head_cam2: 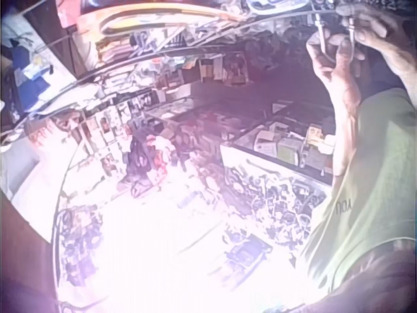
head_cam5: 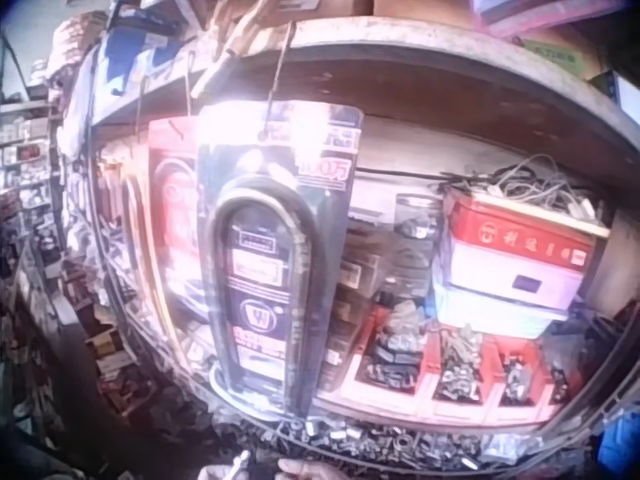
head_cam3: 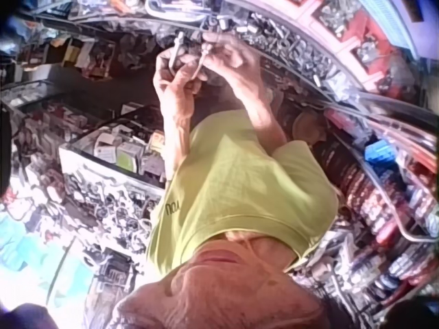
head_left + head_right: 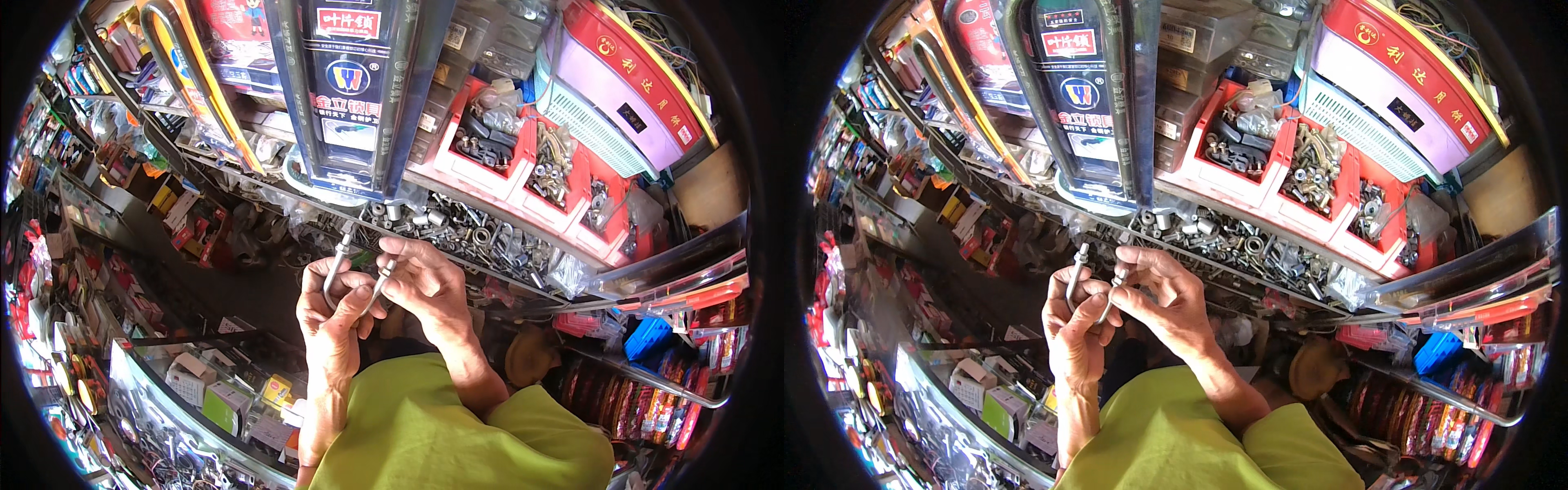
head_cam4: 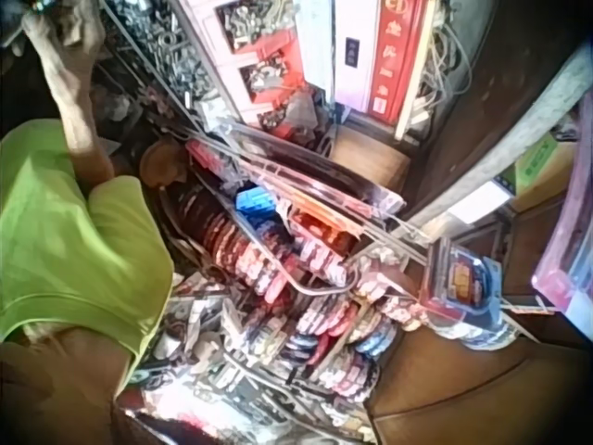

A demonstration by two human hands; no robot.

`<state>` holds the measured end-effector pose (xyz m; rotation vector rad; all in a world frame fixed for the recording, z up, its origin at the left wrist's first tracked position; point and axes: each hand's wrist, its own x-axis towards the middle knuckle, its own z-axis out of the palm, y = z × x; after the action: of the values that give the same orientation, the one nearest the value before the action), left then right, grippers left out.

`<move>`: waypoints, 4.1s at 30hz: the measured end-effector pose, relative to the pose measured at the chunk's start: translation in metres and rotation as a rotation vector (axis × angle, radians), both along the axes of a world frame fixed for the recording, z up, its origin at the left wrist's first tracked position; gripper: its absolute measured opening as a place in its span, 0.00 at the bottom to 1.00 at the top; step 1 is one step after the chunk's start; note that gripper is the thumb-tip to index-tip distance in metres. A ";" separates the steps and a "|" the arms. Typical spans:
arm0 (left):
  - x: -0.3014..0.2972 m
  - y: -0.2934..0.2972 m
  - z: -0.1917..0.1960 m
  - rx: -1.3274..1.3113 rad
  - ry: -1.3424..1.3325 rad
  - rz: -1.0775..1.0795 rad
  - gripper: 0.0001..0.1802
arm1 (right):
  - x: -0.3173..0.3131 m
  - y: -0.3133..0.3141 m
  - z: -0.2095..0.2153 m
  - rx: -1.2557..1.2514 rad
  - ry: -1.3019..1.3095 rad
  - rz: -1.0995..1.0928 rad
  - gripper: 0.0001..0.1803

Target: The person repeatedly picks up small metal lock components from a red parts tray, aligns and screws them together by hand, and returns them to the tray. The person handles multiple small parts one at a time without using tools.

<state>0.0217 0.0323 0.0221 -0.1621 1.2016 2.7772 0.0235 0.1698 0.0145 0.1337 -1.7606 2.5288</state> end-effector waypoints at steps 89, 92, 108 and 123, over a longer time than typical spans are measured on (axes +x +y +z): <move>-0.002 -0.006 0.002 0.115 -0.078 -0.186 0.13 | -0.022 -0.016 -0.002 0.049 0.237 -0.026 0.20; -0.003 -0.006 -0.001 0.143 -0.064 -0.164 0.13 | -0.019 -0.015 -0.001 -0.131 0.085 0.062 0.19; -0.004 -0.007 0.001 0.127 -0.067 -0.156 0.14 | -0.023 -0.020 0.005 -0.128 0.092 0.046 0.23; -0.002 -0.007 -0.006 0.134 -0.029 -0.194 0.14 | -0.019 -0.020 0.002 0.013 0.177 -0.026 0.19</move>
<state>0.0195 0.0256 0.0161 -0.0695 0.9641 2.6642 0.0041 0.1498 0.0162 0.3228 -1.7002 2.4043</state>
